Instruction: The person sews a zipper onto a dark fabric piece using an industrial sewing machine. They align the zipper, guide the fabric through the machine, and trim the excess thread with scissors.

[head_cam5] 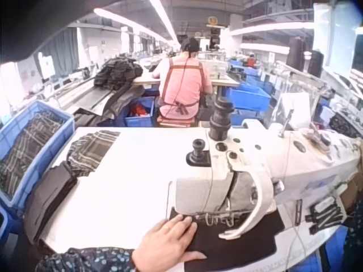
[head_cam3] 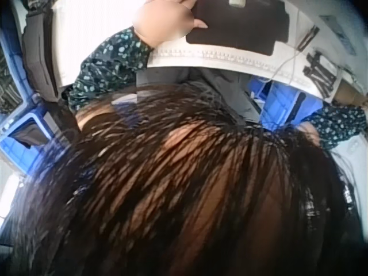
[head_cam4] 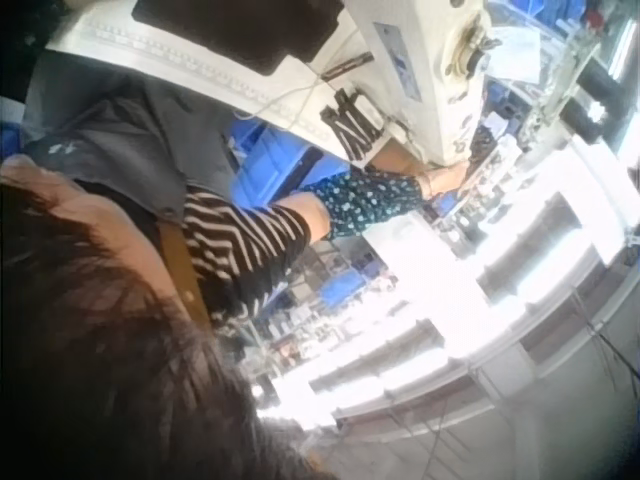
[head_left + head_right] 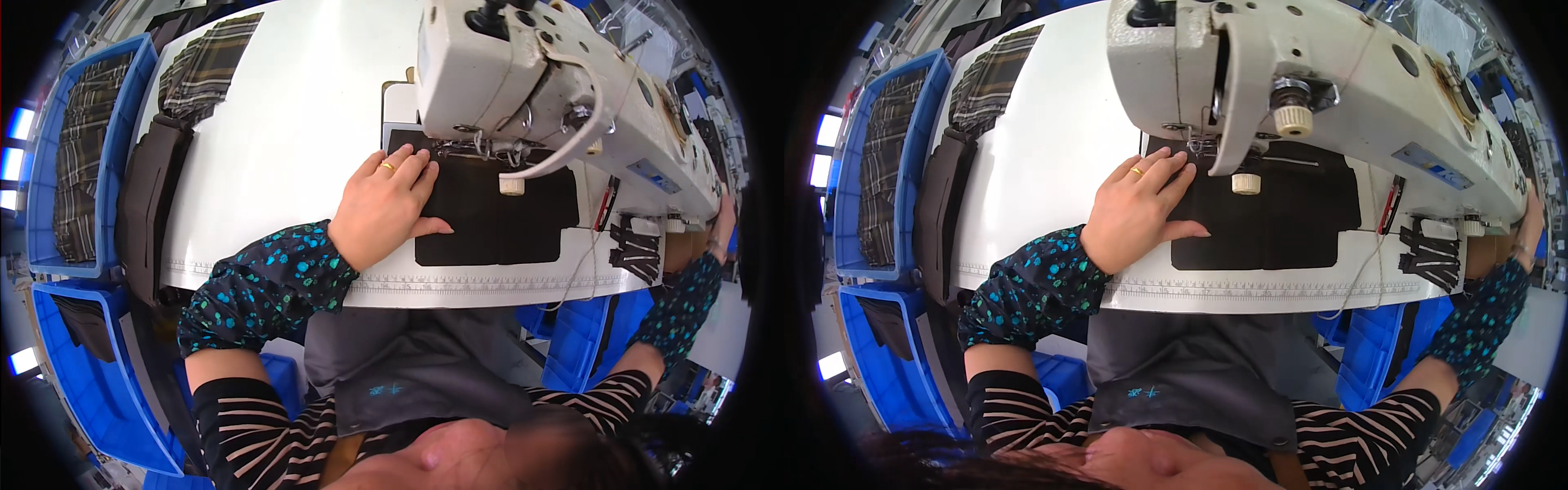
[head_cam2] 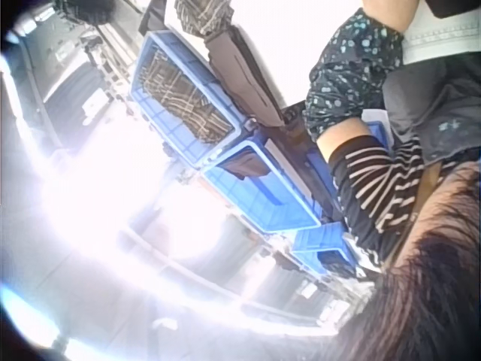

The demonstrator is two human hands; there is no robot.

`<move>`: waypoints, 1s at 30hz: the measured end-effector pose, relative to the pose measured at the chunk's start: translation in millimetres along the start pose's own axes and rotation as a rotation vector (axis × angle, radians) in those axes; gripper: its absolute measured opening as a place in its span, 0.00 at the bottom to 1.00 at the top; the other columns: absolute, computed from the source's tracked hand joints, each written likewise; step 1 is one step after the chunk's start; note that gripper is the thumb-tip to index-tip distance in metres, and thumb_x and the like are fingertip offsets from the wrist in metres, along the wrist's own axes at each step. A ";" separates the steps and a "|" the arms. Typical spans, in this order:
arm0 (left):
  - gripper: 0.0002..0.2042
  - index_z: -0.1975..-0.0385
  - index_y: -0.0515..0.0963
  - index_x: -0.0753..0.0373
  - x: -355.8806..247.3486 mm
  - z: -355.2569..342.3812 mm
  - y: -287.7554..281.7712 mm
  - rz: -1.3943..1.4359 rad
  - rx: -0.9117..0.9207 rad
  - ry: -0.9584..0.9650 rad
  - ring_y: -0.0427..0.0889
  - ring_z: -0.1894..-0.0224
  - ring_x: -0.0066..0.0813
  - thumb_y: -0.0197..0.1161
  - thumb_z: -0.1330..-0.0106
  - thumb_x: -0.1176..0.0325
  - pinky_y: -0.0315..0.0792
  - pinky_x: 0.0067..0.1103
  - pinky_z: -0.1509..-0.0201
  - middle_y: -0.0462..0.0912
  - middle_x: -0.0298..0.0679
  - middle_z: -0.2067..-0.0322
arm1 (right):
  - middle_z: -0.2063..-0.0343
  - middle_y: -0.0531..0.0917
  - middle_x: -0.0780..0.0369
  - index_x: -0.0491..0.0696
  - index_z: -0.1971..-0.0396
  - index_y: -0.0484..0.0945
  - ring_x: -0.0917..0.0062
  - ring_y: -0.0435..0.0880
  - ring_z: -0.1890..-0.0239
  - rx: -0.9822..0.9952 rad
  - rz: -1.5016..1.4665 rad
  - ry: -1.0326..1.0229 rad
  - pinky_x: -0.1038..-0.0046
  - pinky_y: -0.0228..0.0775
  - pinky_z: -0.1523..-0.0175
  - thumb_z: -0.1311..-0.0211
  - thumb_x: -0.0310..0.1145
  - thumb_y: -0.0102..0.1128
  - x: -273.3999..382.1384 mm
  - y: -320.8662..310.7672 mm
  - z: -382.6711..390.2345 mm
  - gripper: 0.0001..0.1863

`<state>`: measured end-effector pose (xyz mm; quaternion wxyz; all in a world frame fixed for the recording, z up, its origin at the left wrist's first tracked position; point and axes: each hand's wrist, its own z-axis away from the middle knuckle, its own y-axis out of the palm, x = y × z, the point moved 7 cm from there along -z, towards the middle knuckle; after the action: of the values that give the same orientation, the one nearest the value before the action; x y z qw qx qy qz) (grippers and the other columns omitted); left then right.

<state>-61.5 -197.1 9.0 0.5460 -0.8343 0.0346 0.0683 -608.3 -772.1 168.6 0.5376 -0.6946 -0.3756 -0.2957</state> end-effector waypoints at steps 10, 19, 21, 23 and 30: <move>0.36 0.41 0.83 0.64 -0.5 -1.5 4.5 -0.011 0.060 -0.028 0.78 0.32 0.40 0.71 0.41 0.39 0.73 0.39 0.30 0.81 0.41 0.39 | 0.40 0.84 0.55 0.38 0.34 0.77 0.67 0.83 0.39 -0.246 -0.355 -0.039 0.66 0.72 0.33 0.17 0.50 0.51 -75.1 12.6 52.5 0.30; 0.36 0.42 0.83 0.64 -0.7 -3.6 5.3 0.089 -0.003 -0.031 0.79 0.34 0.39 0.74 0.43 0.41 0.72 0.39 0.29 0.82 0.39 0.41 | 0.42 0.85 0.57 0.37 0.35 0.78 0.69 0.83 0.43 -0.320 -0.380 -0.211 0.68 0.74 0.37 0.19 0.51 0.56 -60.3 -11.7 79.2 0.31; 0.36 0.43 0.83 0.64 -0.2 -4.3 6.6 0.090 0.015 -0.041 0.79 0.34 0.39 0.74 0.44 0.41 0.72 0.39 0.29 0.82 0.39 0.41 | 0.41 0.84 0.57 0.37 0.35 0.78 0.70 0.83 0.43 -0.377 -0.280 -0.184 0.68 0.74 0.37 0.18 0.54 0.54 -68.1 -9.3 91.7 0.32; 0.36 0.43 0.83 0.64 0.8 -3.9 8.1 0.080 0.032 -0.052 0.79 0.34 0.39 0.74 0.44 0.41 0.72 0.40 0.29 0.81 0.39 0.41 | 0.40 0.84 0.58 0.37 0.35 0.78 0.70 0.82 0.42 -0.374 -0.164 -0.095 0.68 0.73 0.37 0.17 0.56 0.51 -71.9 -1.2 95.7 0.34; 0.36 0.43 0.83 0.65 1.6 1.5 7.5 0.109 0.008 -0.045 0.78 0.33 0.39 0.73 0.43 0.40 0.71 0.40 0.28 0.82 0.40 0.41 | 0.44 0.87 0.56 0.35 0.38 0.81 0.68 0.86 0.48 -0.241 0.214 -0.216 0.69 0.76 0.40 0.20 0.53 0.56 19.8 -64.9 21.1 0.33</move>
<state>-61.0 -198.8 1.4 0.5453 -0.8273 0.0678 0.1167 -651.8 -738.5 213.6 0.4352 -0.8177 -0.3172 -0.2034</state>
